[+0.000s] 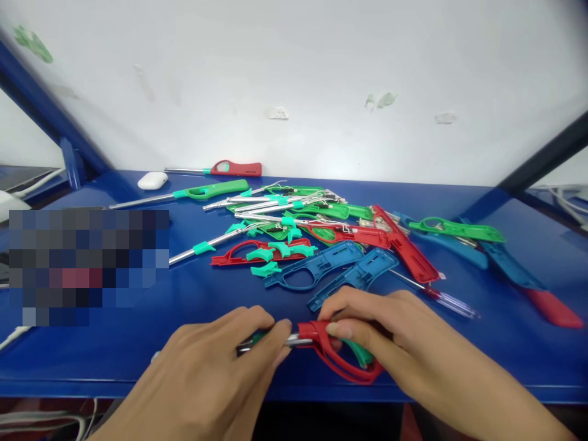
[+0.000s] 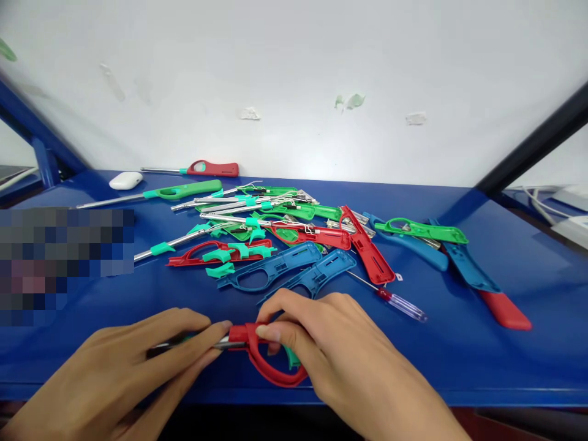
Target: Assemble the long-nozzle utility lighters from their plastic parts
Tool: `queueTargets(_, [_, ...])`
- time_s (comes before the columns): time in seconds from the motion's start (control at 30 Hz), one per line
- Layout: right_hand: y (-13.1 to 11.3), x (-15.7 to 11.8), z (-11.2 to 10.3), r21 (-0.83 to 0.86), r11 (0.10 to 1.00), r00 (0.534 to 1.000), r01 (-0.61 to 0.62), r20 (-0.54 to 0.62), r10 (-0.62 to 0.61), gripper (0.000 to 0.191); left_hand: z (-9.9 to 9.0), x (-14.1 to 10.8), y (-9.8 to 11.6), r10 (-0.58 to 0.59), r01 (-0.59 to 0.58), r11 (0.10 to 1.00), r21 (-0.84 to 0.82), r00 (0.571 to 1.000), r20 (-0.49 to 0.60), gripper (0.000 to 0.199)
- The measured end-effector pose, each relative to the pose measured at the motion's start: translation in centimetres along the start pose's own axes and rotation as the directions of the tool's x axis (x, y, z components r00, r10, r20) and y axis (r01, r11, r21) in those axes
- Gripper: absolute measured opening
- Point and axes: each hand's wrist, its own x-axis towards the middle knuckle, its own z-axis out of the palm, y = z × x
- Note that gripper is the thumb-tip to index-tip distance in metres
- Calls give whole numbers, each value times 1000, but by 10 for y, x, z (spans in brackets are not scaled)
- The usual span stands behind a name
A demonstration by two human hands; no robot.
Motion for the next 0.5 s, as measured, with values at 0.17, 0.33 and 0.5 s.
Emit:
queueTargets(0.17, [-1,0,0,17,1000,1000,-20,5,20,28,-2,-8,2,1,-9,995,99,997,78,44])
queueTargets(0.33, [-4,2,-1,25,1000,1000,-3,-4,3,30,-1,5,1,-21,21,1000,3,998,58,27])
queueTargets(0.5, [-5,5,-3,6,1000,1000,14,-15,-14,28,-1,5,-4,-21,21,1000,10,999,35,29])
